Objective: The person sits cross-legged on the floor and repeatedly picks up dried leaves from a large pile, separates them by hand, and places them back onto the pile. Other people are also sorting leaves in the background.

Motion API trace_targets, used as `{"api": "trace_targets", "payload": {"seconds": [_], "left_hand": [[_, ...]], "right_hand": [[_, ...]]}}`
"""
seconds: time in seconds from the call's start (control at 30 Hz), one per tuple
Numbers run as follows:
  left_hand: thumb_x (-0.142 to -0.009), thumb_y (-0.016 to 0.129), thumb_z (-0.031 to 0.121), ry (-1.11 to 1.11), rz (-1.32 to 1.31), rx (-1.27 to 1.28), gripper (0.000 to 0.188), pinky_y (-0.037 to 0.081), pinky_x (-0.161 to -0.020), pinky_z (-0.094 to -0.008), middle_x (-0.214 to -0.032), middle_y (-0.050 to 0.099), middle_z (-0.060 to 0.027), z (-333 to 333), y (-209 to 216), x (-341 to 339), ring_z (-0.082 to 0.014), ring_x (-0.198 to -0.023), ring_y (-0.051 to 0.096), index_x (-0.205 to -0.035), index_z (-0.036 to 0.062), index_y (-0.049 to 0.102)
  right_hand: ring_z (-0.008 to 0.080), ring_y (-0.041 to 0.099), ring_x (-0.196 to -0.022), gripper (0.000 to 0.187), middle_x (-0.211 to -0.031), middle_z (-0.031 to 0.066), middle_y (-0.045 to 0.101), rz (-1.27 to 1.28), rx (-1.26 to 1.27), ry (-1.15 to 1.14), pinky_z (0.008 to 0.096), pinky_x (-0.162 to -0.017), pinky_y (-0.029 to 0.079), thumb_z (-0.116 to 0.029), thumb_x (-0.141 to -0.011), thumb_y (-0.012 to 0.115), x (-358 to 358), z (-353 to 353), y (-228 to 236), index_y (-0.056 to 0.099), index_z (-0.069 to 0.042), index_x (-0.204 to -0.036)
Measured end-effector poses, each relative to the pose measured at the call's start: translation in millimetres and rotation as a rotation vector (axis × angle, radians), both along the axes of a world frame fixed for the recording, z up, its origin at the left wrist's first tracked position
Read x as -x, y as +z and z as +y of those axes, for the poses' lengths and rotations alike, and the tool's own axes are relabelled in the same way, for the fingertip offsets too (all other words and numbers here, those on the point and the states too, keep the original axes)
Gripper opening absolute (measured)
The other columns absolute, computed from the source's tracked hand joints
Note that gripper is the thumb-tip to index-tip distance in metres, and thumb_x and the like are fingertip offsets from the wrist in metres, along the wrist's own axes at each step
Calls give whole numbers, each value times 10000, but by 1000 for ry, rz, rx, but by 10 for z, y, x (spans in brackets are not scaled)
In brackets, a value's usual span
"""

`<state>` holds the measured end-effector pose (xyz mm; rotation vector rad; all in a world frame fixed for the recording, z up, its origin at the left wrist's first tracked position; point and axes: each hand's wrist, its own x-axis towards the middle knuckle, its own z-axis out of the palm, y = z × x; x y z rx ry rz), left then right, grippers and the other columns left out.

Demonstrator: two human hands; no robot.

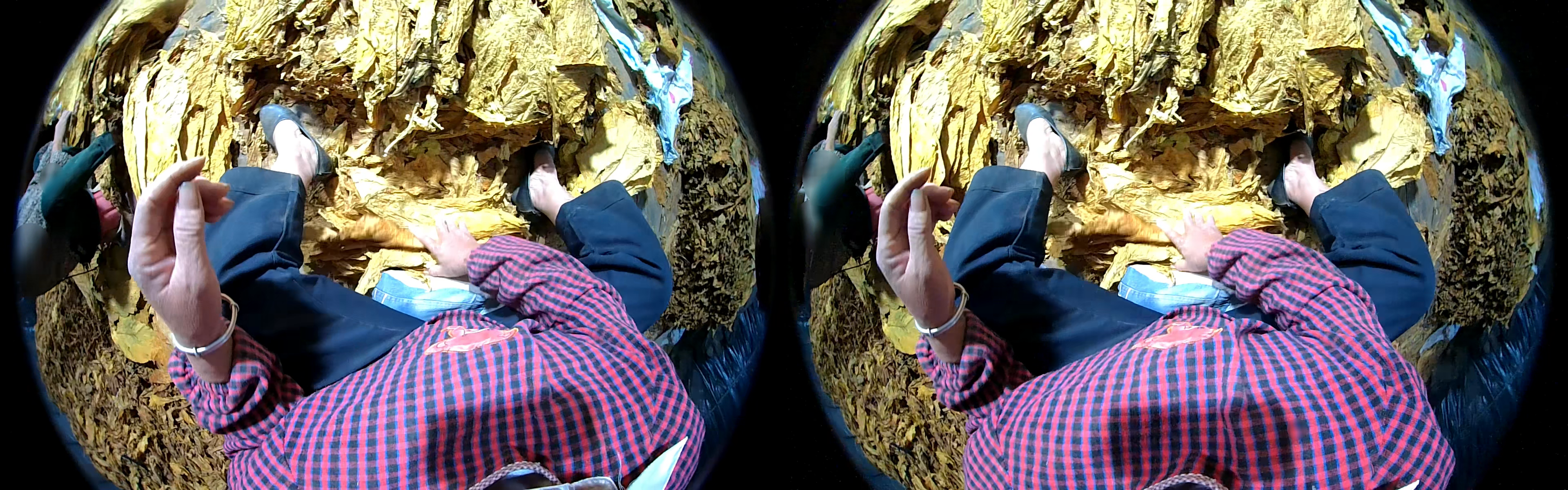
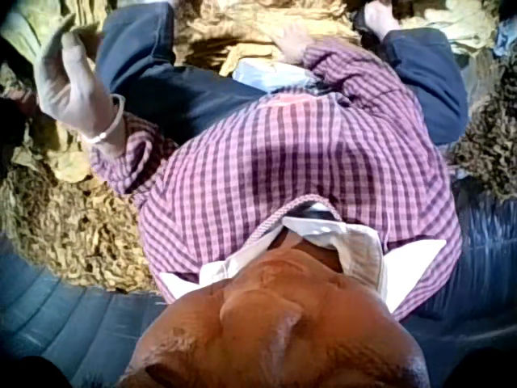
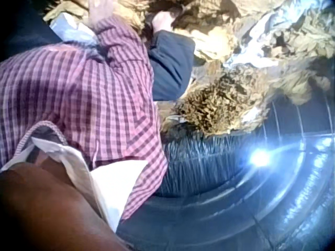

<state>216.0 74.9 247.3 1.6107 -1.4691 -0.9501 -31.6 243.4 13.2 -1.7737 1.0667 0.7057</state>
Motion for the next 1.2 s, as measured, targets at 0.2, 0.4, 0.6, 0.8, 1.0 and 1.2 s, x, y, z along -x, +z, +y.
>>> {"api": "trace_targets", "payload": {"seconds": [0.2, 0.4, 0.6, 0.8, 1.0, 1.2], "left_hand": [[-892, 485, 64, -24, 4, -87, 190, 459, -709, -214, -837, 597, -59, 107, -49, 3, -88, -748, 551, -1047, -18, 559], [-911, 464, 111, -75, -6, -114, 217, 446, -708, -218, -853, 593, -51, 231, -136, -36, -86, -748, 536, -1067, -5, 563], [-902, 472, 77, -96, 19, -137, 205, 446, -706, -208, -854, 589, -51, 381, -171, -8, -82, -753, 538, -1069, -17, 545], [-901, 471, 71, -132, 31, -143, 204, 449, -706, -210, -853, 589, -51, 461, -187, 7, -85, -757, 544, -1069, -18, 545], [-901, 475, 79, -116, 85, -134, 200, 447, -699, -203, -849, 590, -46, 490, -142, 9, -80, -755, 544, -1064, -9, 551], [-893, 490, 70, -173, 155, -162, 198, 443, -701, -191, -845, 591, -43, 551, -141, 87, -77, -756, 548, -1062, -11, 552]], "right_hand": [[355, 523, -939, 457, -963, 215, 530, -136, 219, 130, 394, -747, 408, -125, -860, 370, -104, 167, -4, 355, -124, -1316], [258, 591, -766, 306, -864, 162, 577, 136, -82, -470, 390, -742, 477, -67, -764, 491, 159, -605, -289, 563, -55, -1061], [275, 576, -946, 255, -1015, 129, 585, 216, 246, -373, 383, -782, 472, -121, -753, 504, 298, -1091, -544, 582, -91, -994], [288, 552, -1005, 409, -1097, 160, 572, -3, 207, -622, 351, -853, 440, -288, -789, 583, 532, -1217, -607, 556, -32, -1108], [295, 490, -1093, 716, -1207, 227, 474, -364, -101, -761, 350, -917, 402, -472, -783, 582, 1054, -1406, -185, 350, -42, -1306], [423, 31, -1310, 906, -1433, 227, 3, 162, -90, -107, 578, -1032, 56, -521, -698, 643, -11, -578, 101, 160, -211, -1399]]}}
